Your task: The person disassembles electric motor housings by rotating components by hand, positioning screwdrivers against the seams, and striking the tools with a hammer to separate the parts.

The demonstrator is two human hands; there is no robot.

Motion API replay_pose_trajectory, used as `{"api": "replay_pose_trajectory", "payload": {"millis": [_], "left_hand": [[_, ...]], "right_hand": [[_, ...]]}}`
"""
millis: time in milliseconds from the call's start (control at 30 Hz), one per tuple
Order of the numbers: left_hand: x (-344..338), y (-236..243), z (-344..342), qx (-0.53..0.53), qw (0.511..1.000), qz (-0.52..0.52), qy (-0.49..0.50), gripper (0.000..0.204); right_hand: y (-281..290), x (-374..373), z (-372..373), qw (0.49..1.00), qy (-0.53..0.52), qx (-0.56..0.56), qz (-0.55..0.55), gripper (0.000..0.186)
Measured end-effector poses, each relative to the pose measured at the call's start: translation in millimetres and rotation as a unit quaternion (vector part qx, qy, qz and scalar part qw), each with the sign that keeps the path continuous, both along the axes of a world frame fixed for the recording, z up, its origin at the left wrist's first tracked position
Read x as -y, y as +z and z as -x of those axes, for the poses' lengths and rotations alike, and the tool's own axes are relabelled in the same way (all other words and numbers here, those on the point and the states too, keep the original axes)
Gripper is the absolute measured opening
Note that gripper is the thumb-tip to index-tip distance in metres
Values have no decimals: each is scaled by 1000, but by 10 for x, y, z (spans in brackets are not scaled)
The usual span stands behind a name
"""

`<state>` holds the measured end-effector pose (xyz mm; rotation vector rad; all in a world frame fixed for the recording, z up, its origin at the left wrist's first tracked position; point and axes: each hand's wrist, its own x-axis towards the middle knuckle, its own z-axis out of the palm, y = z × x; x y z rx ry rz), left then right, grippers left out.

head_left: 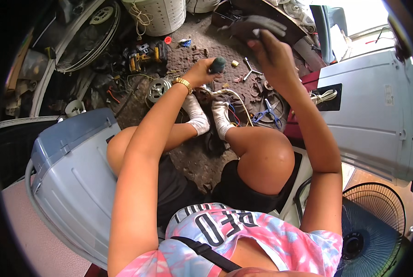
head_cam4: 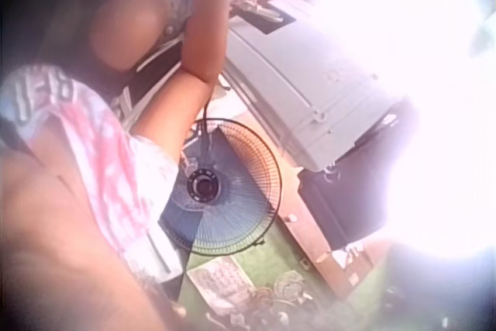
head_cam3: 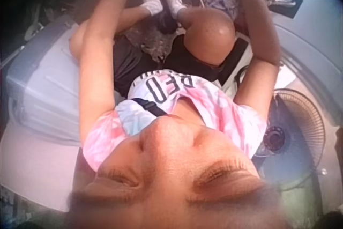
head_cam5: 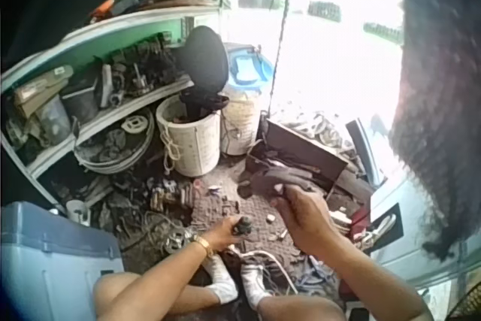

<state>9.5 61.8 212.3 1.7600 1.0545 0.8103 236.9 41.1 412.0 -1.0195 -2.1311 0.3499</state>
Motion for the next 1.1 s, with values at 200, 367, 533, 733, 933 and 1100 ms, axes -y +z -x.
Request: {"api": "replay_pose_trajectory", "payload": {"millis": [200,367,533,733,933,1100], "left_hand": [[31,33,-90,-70,994,-83,-1,20],[21,-13,-42,-96,993,-63,9,20],[-110,-47,-86,-104,991,-82,-6,21],[-46,-118,48,-220,969,-106,46,32],[-164,-10,-248,-213,972,-95,7,36],[-166,-270,209,-216,974,-57,42,42]], "right_hand": [[-631,35,-144,978,-51,154,127,28],[365,-48,-272,995,-63,-8,-72,29],[-389,-45,-277,986,-77,80,-122,13],[-53,-62,-153,997,-49,36,-55,25],[-27,-190,-553,962,-145,-56,-225,16],[-544,-24,-186,981,-113,136,79,28]]}}
